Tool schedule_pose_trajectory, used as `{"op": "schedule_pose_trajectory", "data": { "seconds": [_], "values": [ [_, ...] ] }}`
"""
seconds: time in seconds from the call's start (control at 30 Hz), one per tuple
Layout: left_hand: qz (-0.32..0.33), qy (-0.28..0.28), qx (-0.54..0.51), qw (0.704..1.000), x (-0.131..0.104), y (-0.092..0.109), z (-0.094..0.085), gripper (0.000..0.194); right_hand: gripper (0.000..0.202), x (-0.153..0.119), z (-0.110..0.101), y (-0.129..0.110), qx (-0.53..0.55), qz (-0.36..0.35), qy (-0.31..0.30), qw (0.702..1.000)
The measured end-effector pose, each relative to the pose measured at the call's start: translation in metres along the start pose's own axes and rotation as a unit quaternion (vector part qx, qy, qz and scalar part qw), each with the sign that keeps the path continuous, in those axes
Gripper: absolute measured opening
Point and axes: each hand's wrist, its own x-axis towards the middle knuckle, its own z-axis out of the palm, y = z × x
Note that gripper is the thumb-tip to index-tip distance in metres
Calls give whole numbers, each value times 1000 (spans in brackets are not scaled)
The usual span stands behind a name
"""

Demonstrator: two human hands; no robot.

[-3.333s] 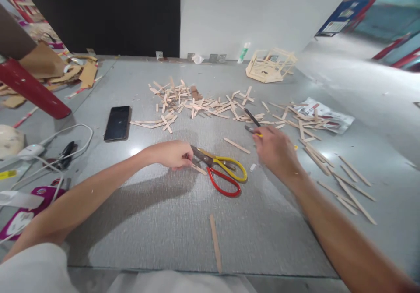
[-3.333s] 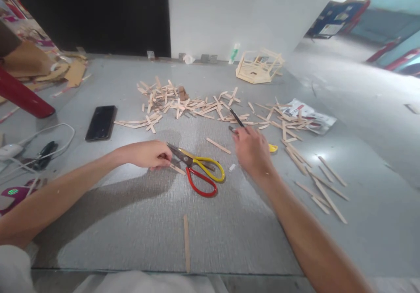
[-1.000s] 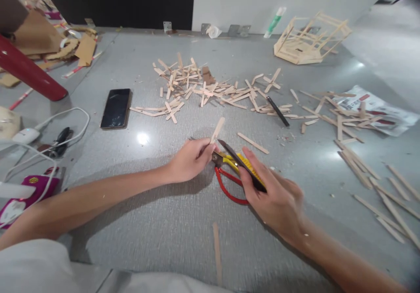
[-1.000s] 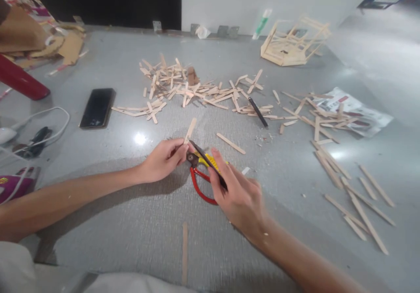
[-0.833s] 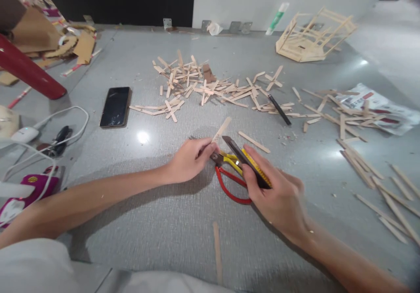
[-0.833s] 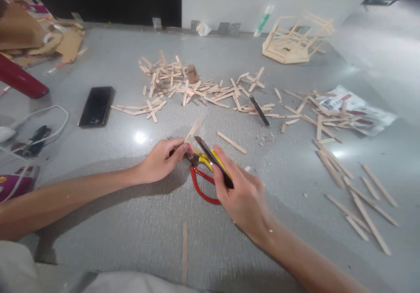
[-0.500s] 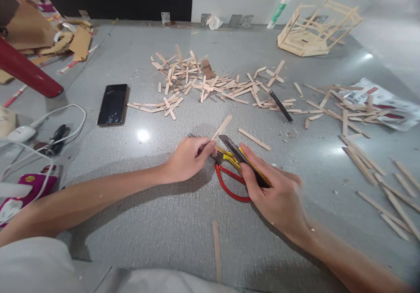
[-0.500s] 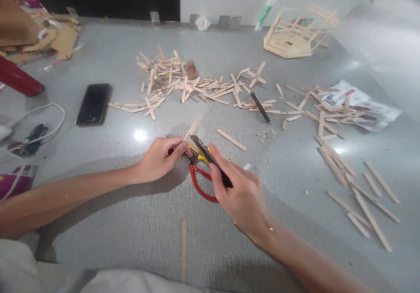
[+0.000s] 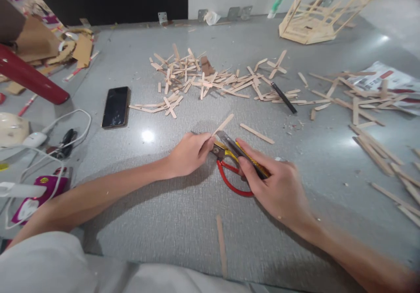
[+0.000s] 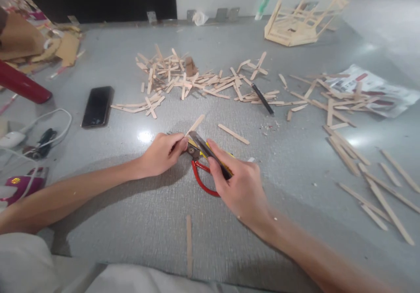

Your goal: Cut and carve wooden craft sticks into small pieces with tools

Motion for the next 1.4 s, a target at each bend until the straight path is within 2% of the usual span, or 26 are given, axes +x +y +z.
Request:
{"op": "schedule_pose_trajectory", "data": {
  "seconds": [0.27,0.57,0.9,1.0,1.1,1.17,1.23,1.33,1.4],
  "values": [
    [1,-4,-28,1000,0,-6,0,30,39,1,2,1,-16,0,5,1000],
    [4,24,-20,1000,-1,-8,4,29,39,1,7,-10,2,26,-5,1000],
    [14,26,-7,1000,-1,-11,4,32,41,3,14,-10,87,71,-19,993],
    [5,14,-9,1000,0,-10,3,32,47,5,12,-10,154,129,-55,978],
    [-4,5,-14,1000,1,-8,0,33,56,8,10,-10,256,201,-100,940],
    [-5,6,-14,1000,2,-8,0,33,59,9,8,-10,290,224,-114,923],
    [-15,18,-12,1000,3,-8,0,33,57,9,5,-9,264,213,-98,936],
    [-32,30,-19,999,4,-8,1,32,47,6,0,-10,193,159,-42,967],
    [-28,22,-30,999,4,-7,1,32,46,4,-3,-10,187,151,-32,970]
  ]
}}
